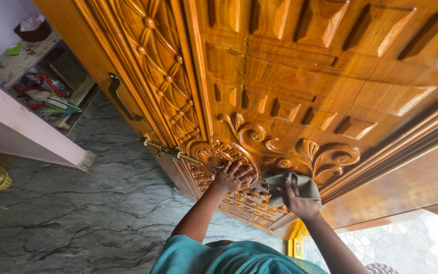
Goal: The person wipes the surface of a large, ornate wooden door using a grey cloth. They systematically clean the carved panels, the flat sections, and the area around the metal handle and latch.
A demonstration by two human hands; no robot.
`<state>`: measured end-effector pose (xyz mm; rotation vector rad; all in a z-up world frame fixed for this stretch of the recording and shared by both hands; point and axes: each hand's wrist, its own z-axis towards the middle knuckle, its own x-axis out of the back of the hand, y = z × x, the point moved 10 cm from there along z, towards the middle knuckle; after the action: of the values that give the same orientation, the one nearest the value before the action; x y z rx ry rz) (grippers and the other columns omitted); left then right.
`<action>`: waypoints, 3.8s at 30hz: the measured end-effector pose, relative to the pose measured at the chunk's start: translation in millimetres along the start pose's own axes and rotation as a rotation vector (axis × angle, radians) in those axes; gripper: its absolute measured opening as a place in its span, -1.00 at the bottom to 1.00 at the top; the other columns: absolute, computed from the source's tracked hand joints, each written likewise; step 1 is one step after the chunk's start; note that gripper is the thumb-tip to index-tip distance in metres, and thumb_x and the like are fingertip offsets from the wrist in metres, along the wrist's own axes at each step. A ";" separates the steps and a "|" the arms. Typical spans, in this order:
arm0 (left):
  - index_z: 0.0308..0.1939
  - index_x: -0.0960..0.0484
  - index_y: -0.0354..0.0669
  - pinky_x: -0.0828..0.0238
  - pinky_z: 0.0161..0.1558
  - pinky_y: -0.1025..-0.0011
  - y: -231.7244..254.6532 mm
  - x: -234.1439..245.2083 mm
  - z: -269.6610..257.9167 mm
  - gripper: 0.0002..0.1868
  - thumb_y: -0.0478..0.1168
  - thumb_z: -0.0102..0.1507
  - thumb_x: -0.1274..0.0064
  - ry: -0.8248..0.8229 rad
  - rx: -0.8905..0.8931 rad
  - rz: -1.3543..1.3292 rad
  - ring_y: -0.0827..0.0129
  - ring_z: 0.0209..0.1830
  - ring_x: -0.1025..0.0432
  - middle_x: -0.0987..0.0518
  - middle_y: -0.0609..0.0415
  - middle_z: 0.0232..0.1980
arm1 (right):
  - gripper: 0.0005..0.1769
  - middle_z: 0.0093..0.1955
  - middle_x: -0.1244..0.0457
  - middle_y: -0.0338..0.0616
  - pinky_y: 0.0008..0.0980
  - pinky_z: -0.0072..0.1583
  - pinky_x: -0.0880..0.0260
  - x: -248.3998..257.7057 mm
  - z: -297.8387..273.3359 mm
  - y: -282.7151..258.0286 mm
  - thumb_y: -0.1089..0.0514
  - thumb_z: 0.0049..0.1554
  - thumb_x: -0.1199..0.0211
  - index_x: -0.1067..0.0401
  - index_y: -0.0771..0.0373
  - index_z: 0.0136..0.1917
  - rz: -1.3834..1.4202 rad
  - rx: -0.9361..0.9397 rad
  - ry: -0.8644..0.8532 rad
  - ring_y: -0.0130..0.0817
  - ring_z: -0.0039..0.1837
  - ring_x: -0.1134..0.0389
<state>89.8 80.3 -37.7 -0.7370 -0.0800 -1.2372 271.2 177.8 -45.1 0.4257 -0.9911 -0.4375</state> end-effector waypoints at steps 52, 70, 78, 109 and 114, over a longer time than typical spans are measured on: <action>0.71 0.14 0.32 0.64 0.63 0.01 -9.5 26.8 28.0 -0.33 0.19 0.52 0.47 0.124 0.020 -0.037 0.12 0.75 0.36 0.28 0.17 0.76 | 0.07 0.70 0.22 0.25 0.35 0.61 0.07 169.3 7.6 174.8 -0.61 0.29 0.13 0.43 -0.03 0.74 -0.184 -0.567 0.596 0.11 0.72 0.13; 0.64 0.15 0.41 0.55 0.58 -0.15 22.7 -11.8 -18.1 -0.35 0.16 0.48 0.39 -0.305 0.238 -0.205 0.06 0.70 0.39 0.32 0.22 0.72 | -0.46 0.21 -0.36 -0.28 -0.05 -0.02 -0.50 2.7 -123.9 53.5 -0.10 0.15 -0.28 -0.34 -0.29 0.40 0.145 -0.340 -0.328 -0.20 0.02 -0.44; 0.63 0.13 -0.08 0.40 0.55 -0.21 44.6 -17.4 -12.6 -0.24 0.21 0.47 0.43 -0.359 0.300 -0.277 -0.30 0.64 0.29 0.20 -0.23 0.67 | -0.21 0.55 -0.08 0.19 0.08 -0.04 -0.44 71.7 -145.1 163.2 -0.34 0.23 -0.21 -0.14 0.07 0.54 -0.299 -0.452 0.085 0.07 0.10 -0.37; 0.60 0.01 -0.25 0.19 0.54 -0.23 58.2 3.9 9.4 -0.19 0.21 0.46 0.25 -0.451 0.504 -0.127 -0.33 0.62 0.10 -0.01 -0.37 0.61 | -0.28 0.64 0.13 -0.15 0.37 0.46 -0.04 -4.9 -168.9 71.3 -0.22 0.36 0.19 0.14 0.06 0.67 -0.331 -0.168 0.115 -0.10 0.60 0.02; 0.59 -0.06 -0.25 0.17 0.54 -0.17 57.4 4.7 9.6 -0.21 0.20 0.45 0.25 -0.489 0.520 -0.137 -0.31 0.61 0.08 -0.03 -0.36 0.61 | -0.42 0.58 -0.19 -0.32 -0.05 0.33 -0.19 -51.4 -186.2 24.1 -0.05 0.36 0.14 -0.12 -0.08 0.63 -0.320 0.181 -0.350 -0.33 0.40 -0.27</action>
<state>144.9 89.2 -55.0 -0.5639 -0.8345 -1.0741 411.6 251.9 -157.8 0.6918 -1.3139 -0.7308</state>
